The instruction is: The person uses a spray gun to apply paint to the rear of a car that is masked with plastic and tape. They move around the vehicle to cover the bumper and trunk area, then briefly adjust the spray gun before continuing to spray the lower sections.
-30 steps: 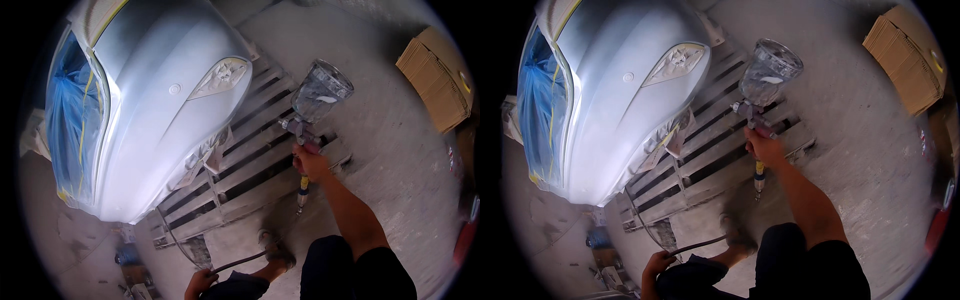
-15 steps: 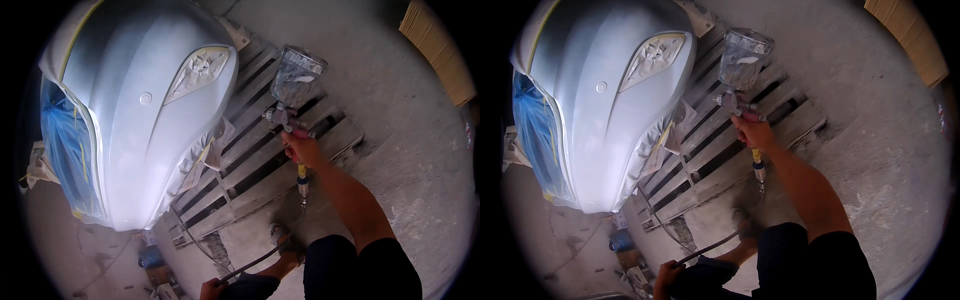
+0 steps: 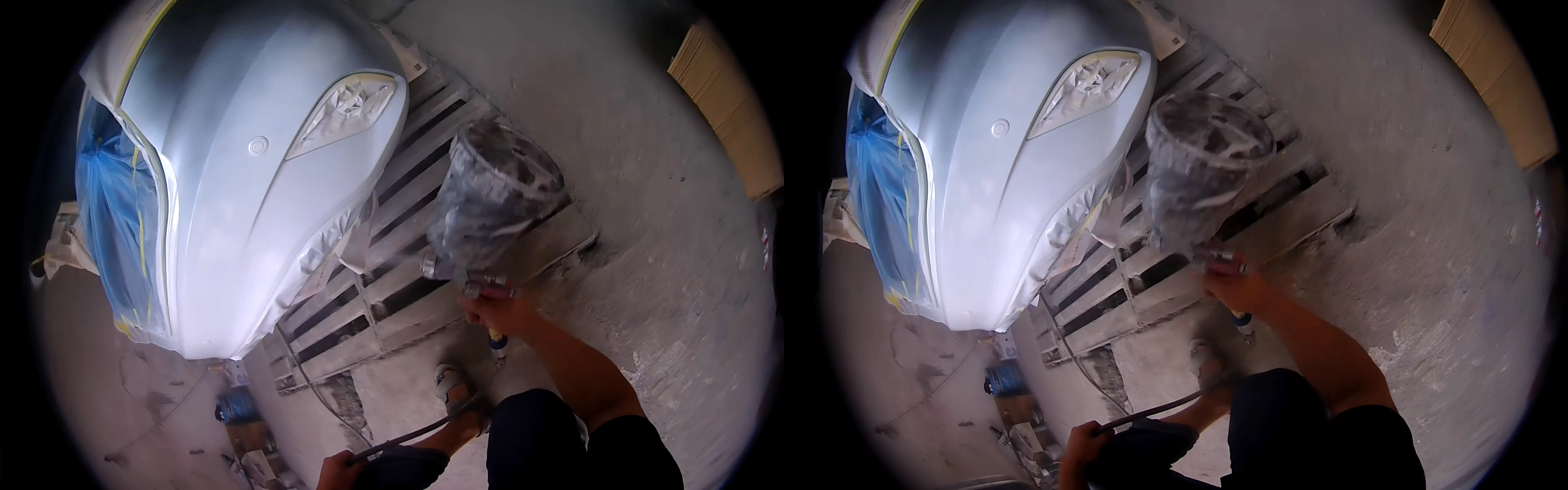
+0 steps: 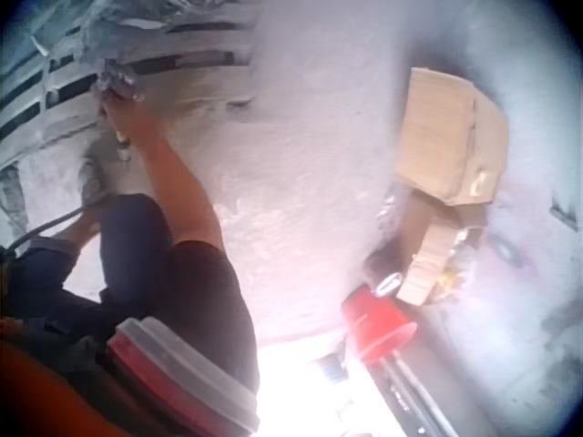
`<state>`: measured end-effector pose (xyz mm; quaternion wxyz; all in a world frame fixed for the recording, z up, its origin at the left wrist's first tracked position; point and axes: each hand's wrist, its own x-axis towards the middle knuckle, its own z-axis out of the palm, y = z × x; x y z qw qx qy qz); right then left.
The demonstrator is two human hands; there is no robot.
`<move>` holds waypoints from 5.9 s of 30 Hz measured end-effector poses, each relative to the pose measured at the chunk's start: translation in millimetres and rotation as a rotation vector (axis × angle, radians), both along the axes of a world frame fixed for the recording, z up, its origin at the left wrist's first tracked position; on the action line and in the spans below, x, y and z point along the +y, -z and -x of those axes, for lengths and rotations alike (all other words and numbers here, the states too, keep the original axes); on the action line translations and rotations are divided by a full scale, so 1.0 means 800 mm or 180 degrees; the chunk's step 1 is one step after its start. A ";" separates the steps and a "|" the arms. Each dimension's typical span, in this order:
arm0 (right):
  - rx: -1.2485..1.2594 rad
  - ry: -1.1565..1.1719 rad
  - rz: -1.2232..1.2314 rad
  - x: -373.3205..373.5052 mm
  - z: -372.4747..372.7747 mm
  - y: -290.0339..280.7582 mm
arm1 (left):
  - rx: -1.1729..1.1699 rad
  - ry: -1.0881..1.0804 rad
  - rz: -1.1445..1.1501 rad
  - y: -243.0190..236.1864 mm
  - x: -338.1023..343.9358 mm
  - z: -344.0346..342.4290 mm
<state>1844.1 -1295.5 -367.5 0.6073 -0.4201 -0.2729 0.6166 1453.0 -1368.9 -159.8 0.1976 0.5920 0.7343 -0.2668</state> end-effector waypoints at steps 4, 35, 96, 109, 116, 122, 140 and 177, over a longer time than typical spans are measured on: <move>-0.0530 -0.0663 -0.1026 -0.029 0.016 -0.003 | -0.0222 0.0176 -0.0034 -0.001 0.000 -0.002; -0.1096 -0.0247 -0.0907 -0.020 0.178 -0.085 | -0.1066 0.0288 -0.0038 -0.004 -0.074 0.082; 0.0205 0.1984 0.0671 0.106 -0.089 -0.118 | -0.0748 0.0810 0.0752 0.038 -0.043 0.047; -0.0451 0.1121 0.0056 -0.014 -0.005 -0.149 | -0.0858 0.0952 0.0830 0.035 -0.045 0.048; -0.0877 0.0337 -0.0771 -0.052 -0.016 -0.193 | -0.0977 0.1220 0.0933 0.077 -0.021 0.053; -0.0964 0.2046 0.0605 -0.061 -0.107 -0.261 | -0.1098 0.0926 0.0930 0.074 -0.014 0.041; -0.0812 0.0195 0.0636 -0.073 -0.003 -0.480 | -0.0392 -0.0423 0.0473 -0.075 -0.267 0.099; -0.1722 0.0587 0.0892 0.058 -0.279 -0.610 | -0.1287 -0.1042 0.0605 -0.169 -0.279 -0.231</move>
